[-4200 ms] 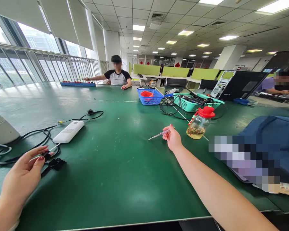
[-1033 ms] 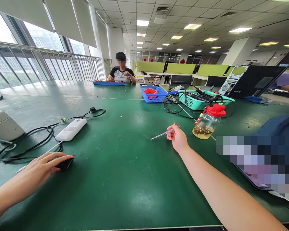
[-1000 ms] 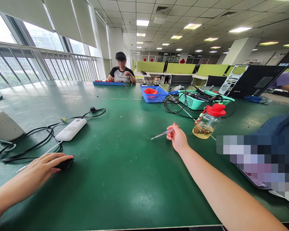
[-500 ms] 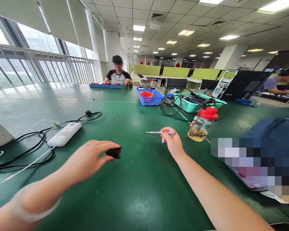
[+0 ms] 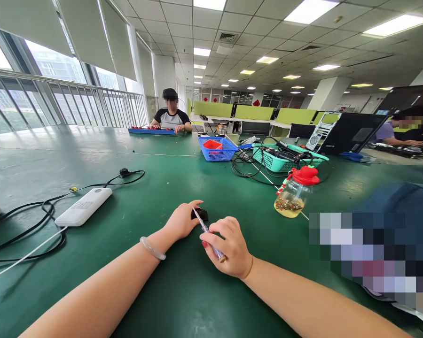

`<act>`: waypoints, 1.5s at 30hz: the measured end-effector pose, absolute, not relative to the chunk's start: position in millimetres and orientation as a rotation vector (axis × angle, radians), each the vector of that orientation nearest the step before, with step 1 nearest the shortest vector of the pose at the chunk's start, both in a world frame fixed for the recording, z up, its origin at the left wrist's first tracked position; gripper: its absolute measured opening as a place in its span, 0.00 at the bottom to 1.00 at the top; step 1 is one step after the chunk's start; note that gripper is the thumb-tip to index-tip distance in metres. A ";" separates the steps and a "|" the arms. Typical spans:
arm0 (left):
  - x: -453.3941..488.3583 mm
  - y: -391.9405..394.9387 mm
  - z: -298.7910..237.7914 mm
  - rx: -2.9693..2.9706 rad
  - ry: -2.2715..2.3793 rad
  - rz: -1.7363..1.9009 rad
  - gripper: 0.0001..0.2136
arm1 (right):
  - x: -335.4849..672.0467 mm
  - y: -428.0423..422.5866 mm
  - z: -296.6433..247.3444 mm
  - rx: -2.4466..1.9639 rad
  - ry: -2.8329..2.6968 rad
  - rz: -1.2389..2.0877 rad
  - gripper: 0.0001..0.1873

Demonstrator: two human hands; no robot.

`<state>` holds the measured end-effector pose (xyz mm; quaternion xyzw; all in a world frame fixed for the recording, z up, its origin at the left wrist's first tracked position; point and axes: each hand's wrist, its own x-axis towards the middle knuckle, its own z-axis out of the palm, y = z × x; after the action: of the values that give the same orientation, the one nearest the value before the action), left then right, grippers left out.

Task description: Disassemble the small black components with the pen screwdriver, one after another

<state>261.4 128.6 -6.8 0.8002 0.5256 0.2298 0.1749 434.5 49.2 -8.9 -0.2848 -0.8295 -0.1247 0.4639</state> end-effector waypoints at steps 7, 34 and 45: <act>259.9 130.5 -9.0 2.179 1.480 0.705 0.26 | 443.7 47.3 3.0 -0.781 -2.156 -0.192 0.07; 258.8 134.6 -7.1 2.097 1.553 0.717 0.23 | 448.9 52.2 -3.9 -0.941 -2.295 -0.257 0.01; 259.3 134.5 -6.7 2.223 1.459 0.682 0.12 | 449.5 53.1 -1.8 -0.941 -2.234 -0.233 0.02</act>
<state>259.3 134.5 -6.7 0.7939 0.5212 0.2437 0.1966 449.5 53.1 -1.8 -0.3624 -0.8608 -0.0898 0.3458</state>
